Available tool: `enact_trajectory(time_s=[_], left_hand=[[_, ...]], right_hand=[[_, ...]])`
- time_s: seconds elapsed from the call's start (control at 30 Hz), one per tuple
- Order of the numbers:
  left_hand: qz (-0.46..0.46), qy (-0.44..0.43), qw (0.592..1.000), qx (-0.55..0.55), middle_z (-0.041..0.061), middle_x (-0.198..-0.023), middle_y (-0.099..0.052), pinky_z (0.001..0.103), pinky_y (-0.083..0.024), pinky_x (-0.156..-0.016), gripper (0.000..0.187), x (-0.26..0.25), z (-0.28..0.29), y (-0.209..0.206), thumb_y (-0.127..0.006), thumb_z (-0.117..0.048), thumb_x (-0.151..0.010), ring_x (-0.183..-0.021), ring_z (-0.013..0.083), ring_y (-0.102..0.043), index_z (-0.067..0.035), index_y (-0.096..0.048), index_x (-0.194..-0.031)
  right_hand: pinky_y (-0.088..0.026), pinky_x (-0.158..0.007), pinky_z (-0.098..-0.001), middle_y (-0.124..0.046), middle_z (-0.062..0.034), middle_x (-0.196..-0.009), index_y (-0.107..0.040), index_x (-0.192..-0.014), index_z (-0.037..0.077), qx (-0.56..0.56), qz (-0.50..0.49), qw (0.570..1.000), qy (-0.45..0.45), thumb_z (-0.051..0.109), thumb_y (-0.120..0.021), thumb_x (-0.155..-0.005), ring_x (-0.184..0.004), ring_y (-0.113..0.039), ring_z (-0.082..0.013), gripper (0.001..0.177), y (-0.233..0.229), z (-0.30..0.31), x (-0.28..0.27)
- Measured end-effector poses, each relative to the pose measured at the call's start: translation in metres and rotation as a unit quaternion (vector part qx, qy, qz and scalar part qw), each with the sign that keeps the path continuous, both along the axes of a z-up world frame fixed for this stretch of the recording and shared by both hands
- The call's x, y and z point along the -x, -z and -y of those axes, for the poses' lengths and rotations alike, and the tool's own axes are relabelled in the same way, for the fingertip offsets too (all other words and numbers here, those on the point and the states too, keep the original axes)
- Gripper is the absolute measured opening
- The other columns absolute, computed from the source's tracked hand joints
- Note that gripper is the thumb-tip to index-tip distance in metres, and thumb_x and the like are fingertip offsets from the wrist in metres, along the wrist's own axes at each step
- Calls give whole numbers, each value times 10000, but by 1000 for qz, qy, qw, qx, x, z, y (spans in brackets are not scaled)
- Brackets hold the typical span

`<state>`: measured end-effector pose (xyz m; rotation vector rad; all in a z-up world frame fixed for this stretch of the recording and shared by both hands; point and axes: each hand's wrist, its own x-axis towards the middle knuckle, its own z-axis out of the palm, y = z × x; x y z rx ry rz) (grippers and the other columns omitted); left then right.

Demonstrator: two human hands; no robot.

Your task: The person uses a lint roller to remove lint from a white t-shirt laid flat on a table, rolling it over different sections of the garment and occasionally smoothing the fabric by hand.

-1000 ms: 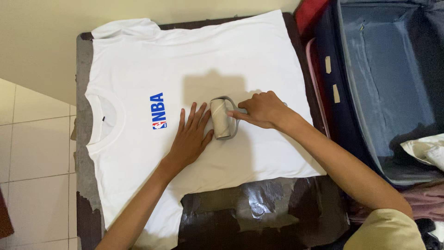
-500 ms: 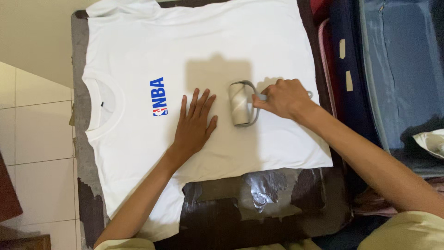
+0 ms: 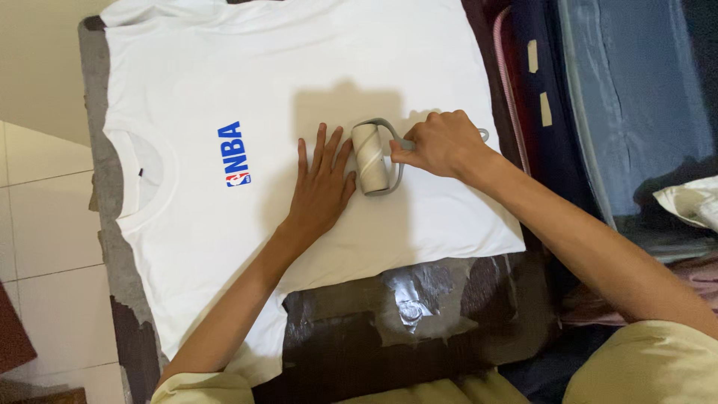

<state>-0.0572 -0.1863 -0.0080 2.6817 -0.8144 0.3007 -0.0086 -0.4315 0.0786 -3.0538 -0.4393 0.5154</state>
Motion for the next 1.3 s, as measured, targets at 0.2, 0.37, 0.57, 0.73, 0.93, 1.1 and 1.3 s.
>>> enact_trajectory(time_s=[0.2,0.37,0.57,0.73,0.93,1.1,1.3], left_hand=[[6,31,999,2,206,-1650,-251,629,-74,-1234,591,0,15,-3,-549,-265,-1035,-1563,380,-99,7,-417,-1542],[-25,43,999,13,173,-1678,-250,611,-68,-1259,586,-2,33,0,-539,-284,-1043,-1585,349,-104,-10,-399,-1542],[-8,47,999,-1,170,-1666,-268,606,-59,-1254,606,0,45,0,-510,-318,-1054,-1575,333,-120,-23,-372,-1566],[-24,49,998,24,185,-1686,-252,573,-68,-1280,652,2,42,0,-469,-315,-1083,-1589,323,-153,32,-316,-1613],[-18,43,999,9,184,-1678,-255,575,-65,-1270,595,0,44,2,-477,-291,-1064,-1582,331,-155,-11,-347,-1572],[8,48,999,-5,180,-1682,-262,640,-56,-1254,597,0,47,3,-493,-264,-1053,-1582,381,-128,-59,-361,-1599],[4,102,995,-3,175,-1666,-264,717,-19,-1203,640,-2,71,-2,-532,-372,-1033,-1573,372,-111,-70,-374,-1575]], right_hand=[[-592,-675,-456,-735,-183,-688,-816,-1049,135,26,13,1000,-7,688,-441,-965,-672,-731,-336,673,0,23,1],[-574,-677,-456,-731,-164,-699,-836,-974,121,21,59,997,-44,735,-437,-946,-731,-715,-319,733,1,42,7],[-581,-680,-452,-722,-233,-840,-822,-1026,117,43,32,998,-9,738,-437,-942,-747,-730,-360,736,-13,54,9],[-582,-742,-463,-743,-233,-833,-819,-1057,128,36,-8,999,17,692,-428,-975,-805,-729,-366,692,-11,45,9],[-577,-743,-471,-739,-223,-855,-815,-1042,127,17,5,1000,13,718,-474,-930,-827,-729,-369,691,-11,52,7],[-580,-676,-470,-724,-216,-789,-827,-836,116,74,23,997,-3,724,-463,-938,-770,-722,-354,716,-20,70,12],[-539,-554,-427,-684,-137,-594,-788,-686,113,126,82,988,-21,687,-454,-969,-538,-680,-305,722,-28,91,17]])
